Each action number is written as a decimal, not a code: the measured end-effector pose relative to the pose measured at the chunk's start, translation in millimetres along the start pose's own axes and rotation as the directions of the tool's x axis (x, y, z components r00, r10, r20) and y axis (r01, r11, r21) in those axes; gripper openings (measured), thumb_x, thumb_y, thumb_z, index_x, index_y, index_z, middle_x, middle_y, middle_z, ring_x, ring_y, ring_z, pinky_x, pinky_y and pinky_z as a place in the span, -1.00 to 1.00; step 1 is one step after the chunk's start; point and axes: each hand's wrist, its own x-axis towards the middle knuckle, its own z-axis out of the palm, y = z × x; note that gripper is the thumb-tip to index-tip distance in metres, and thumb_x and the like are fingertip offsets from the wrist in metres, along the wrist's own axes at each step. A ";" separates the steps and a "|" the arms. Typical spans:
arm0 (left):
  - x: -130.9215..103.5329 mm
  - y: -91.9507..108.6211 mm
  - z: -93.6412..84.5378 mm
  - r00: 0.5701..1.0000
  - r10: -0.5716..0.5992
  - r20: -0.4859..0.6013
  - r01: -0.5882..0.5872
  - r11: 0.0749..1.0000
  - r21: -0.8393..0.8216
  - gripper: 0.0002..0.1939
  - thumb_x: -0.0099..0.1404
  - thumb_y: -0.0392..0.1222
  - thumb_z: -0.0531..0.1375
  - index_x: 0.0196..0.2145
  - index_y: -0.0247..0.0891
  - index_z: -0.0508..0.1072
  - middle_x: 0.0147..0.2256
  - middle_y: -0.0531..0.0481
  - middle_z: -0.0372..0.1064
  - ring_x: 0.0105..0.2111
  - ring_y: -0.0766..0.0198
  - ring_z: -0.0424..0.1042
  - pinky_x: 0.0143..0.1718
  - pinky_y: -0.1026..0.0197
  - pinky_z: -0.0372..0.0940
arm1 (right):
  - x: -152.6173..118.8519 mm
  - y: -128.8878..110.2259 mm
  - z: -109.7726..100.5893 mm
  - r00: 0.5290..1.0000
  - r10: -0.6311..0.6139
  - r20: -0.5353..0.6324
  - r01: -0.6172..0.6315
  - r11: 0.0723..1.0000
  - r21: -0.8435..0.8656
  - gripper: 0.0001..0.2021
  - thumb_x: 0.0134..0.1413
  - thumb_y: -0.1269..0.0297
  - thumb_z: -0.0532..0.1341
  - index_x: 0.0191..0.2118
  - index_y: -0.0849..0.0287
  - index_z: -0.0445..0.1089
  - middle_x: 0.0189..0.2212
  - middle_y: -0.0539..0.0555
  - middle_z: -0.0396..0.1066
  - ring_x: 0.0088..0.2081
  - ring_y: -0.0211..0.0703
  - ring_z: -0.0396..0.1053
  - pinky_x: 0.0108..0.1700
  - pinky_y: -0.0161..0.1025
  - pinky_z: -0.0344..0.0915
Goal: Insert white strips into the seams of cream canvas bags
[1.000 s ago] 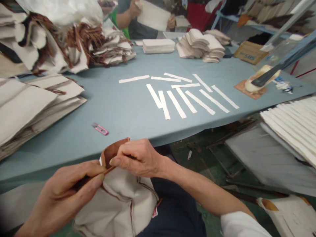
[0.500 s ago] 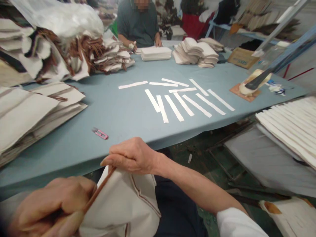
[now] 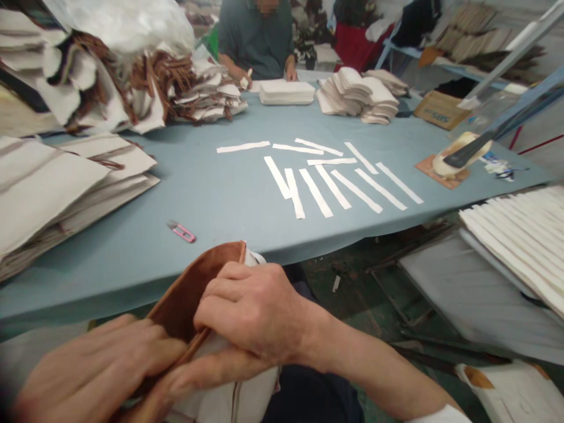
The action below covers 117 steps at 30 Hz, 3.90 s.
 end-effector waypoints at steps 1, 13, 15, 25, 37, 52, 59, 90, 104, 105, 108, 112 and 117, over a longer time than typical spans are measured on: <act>4.6 -2.2 -0.9 1.000 -0.022 0.012 0.022 0.999 -0.024 -0.76 0.61 -0.29 0.13 -0.27 -0.09 0.43 -0.52 0.17 0.44 -0.57 0.27 0.38 -0.46 0.12 0.21 | 3.2 -4.5 1.3 1.000 0.012 0.006 -0.012 1.000 0.006 -0.43 0.61 -0.21 0.15 -0.34 0.14 0.43 -0.40 0.06 0.58 -0.34 -0.18 0.46 -0.21 -0.19 0.35; 15.3 -93.1 -8.2 0.821 -0.410 0.398 0.571 0.589 -0.572 -0.23 0.65 0.42 -0.01 -0.41 -0.23 0.57 -0.48 0.04 0.48 -0.46 0.23 0.38 -0.38 0.22 0.27 | 10.4 26.7 -15.4 0.919 0.374 0.124 -0.394 0.859 0.327 -0.58 0.60 0.12 0.21 -0.39 0.13 0.34 -0.50 -0.10 0.30 -0.47 -0.31 0.20 -0.36 -0.30 0.13; 20.2 -97.2 -8.5 0.819 -0.426 0.384 0.572 0.563 -0.597 -0.26 0.67 0.36 0.01 -0.40 -0.22 0.61 -0.45 0.02 0.53 -0.40 0.20 0.43 -0.31 0.21 0.32 | 10.3 38.0 -24.7 0.871 0.471 0.136 -0.489 0.813 0.317 -0.57 0.57 0.07 0.22 -0.40 0.11 0.30 -0.52 -0.12 0.20 -0.49 -0.30 0.11 -0.40 -0.29 0.06; 48.5 -66.6 -4.8 0.751 -0.365 0.550 0.645 0.232 -0.728 -0.57 0.31 0.14 0.50 -0.39 -0.25 0.51 -0.50 0.14 0.32 -0.50 0.38 0.17 -0.46 0.38 0.14 | 5.8 72.9 -16.6 0.810 0.559 0.179 -0.587 0.768 0.255 -0.54 0.49 -0.09 0.20 -0.40 0.11 0.30 -0.51 -0.13 0.12 -0.46 -0.29 0.08 -0.36 -0.29 0.06; 41.4 -62.8 -2.3 0.748 -0.410 0.522 0.632 0.203 -0.748 -0.59 0.31 0.15 0.56 -0.38 -0.28 0.70 -0.47 0.04 0.47 -0.46 0.37 0.33 -0.39 0.43 0.31 | 8.0 74.9 -6.1 0.850 0.482 0.211 -0.526 0.798 0.296 -0.58 0.52 -0.04 0.20 -0.29 0.17 0.49 -0.38 0.01 0.47 -0.31 -0.21 0.37 -0.18 -0.24 0.25; 30.5 -57.1 0.0 0.723 -0.481 0.495 0.663 0.283 -0.693 -0.44 0.37 0.34 0.46 -0.39 -0.27 0.68 -0.49 0.07 0.36 -0.48 0.38 0.23 -0.45 0.44 0.20 | 37.8 31.8 -11.9 0.851 0.355 0.388 -0.525 0.561 0.640 -0.69 0.29 0.09 0.46 -0.29 0.16 0.41 -0.45 -0.14 0.30 -0.43 -0.34 0.18 -0.35 -0.34 0.17; 26.5 -52.9 -6.9 0.693 -0.502 0.517 0.696 0.279 -0.662 -0.52 0.36 0.27 0.47 -0.35 -0.26 0.69 -0.46 0.00 0.51 -0.45 0.31 0.37 -0.42 0.39 0.29 | 41.7 24.1 -10.1 0.835 0.371 0.407 -0.543 0.679 0.494 -0.78 0.29 0.17 0.36 -0.31 0.15 0.40 -0.49 -0.13 0.27 -0.45 -0.33 0.17 -0.38 -0.34 0.10; 11.8 -14.3 -42.6 0.677 -0.708 0.201 0.591 0.361 -0.721 -0.38 0.39 0.41 0.42 -0.51 -0.16 0.51 -0.60 0.05 0.37 -0.50 0.24 0.36 -0.50 0.29 0.27 | 75.3 24.8 18.5 0.992 -0.100 0.074 0.064 0.919 0.389 -0.64 0.70 -0.01 0.09 -0.08 0.13 0.44 -0.22 0.05 0.62 -0.21 -0.23 0.54 -0.07 -0.30 0.41; -23.9 -24.5 -40.6 0.797 -0.582 0.159 0.560 0.615 -0.555 -0.49 0.58 0.27 0.27 -0.36 -0.17 0.64 -0.43 -0.04 0.61 -0.42 0.18 0.53 -0.35 0.26 0.40 | 64.9 -8.0 -9.8 0.942 -0.331 0.056 0.336 0.935 -0.114 -0.74 0.63 0.43 0.14 -0.08 0.19 0.60 -0.14 0.08 0.76 -0.23 -0.28 0.66 -0.21 -0.32 0.51; -21.6 -24.4 -40.6 0.806 -0.573 0.148 0.551 0.635 -0.541 -0.49 0.58 0.25 0.28 -0.37 -0.17 0.64 -0.45 -0.03 0.62 -0.44 0.19 0.53 -0.37 0.27 0.40 | 65.8 -10.5 -12.0 0.943 -0.325 0.075 0.332 0.933 -0.141 -0.72 0.62 0.45 0.13 -0.11 0.19 0.60 -0.18 0.07 0.76 -0.26 -0.28 0.64 -0.27 -0.29 0.49; -9.2 -21.0 -41.1 0.830 -0.542 0.134 0.531 0.691 -0.490 -0.49 0.59 0.22 0.29 -0.41 -0.16 0.66 -0.51 0.01 0.60 -0.52 0.24 0.52 -0.42 0.29 0.39 | 68.2 -14.9 -14.9 0.948 -0.301 0.101 0.316 0.926 -0.206 -0.64 0.62 0.47 0.09 -0.22 0.17 0.57 -0.32 0.02 0.71 -0.40 -0.27 0.53 -0.43 -0.23 0.35; 7.4 -18.3 -41.1 0.819 -0.549 0.164 0.561 0.709 -0.427 -0.46 0.58 0.24 0.28 -0.46 -0.17 0.63 -0.55 0.02 0.59 -0.57 0.23 0.56 -0.48 0.31 0.38 | 69.0 -12.7 -12.8 0.951 -0.279 0.132 0.302 0.928 -0.218 -0.62 0.60 0.45 0.08 -0.32 0.12 0.50 -0.47 -0.02 0.58 -0.50 -0.24 0.38 -0.49 -0.17 0.18; 6.7 -22.7 -32.5 0.814 -0.540 0.213 0.575 0.699 -0.424 -0.49 0.58 0.18 0.28 -0.44 -0.16 0.66 -0.55 0.04 0.58 -0.58 0.26 0.52 -0.50 0.33 0.36 | 64.8 0.8 -1.2 0.971 -0.179 0.158 0.203 0.969 -0.144 -0.70 0.54 0.38 0.12 -0.31 0.09 0.44 -0.46 -0.05 0.57 -0.46 -0.27 0.39 -0.46 -0.23 0.09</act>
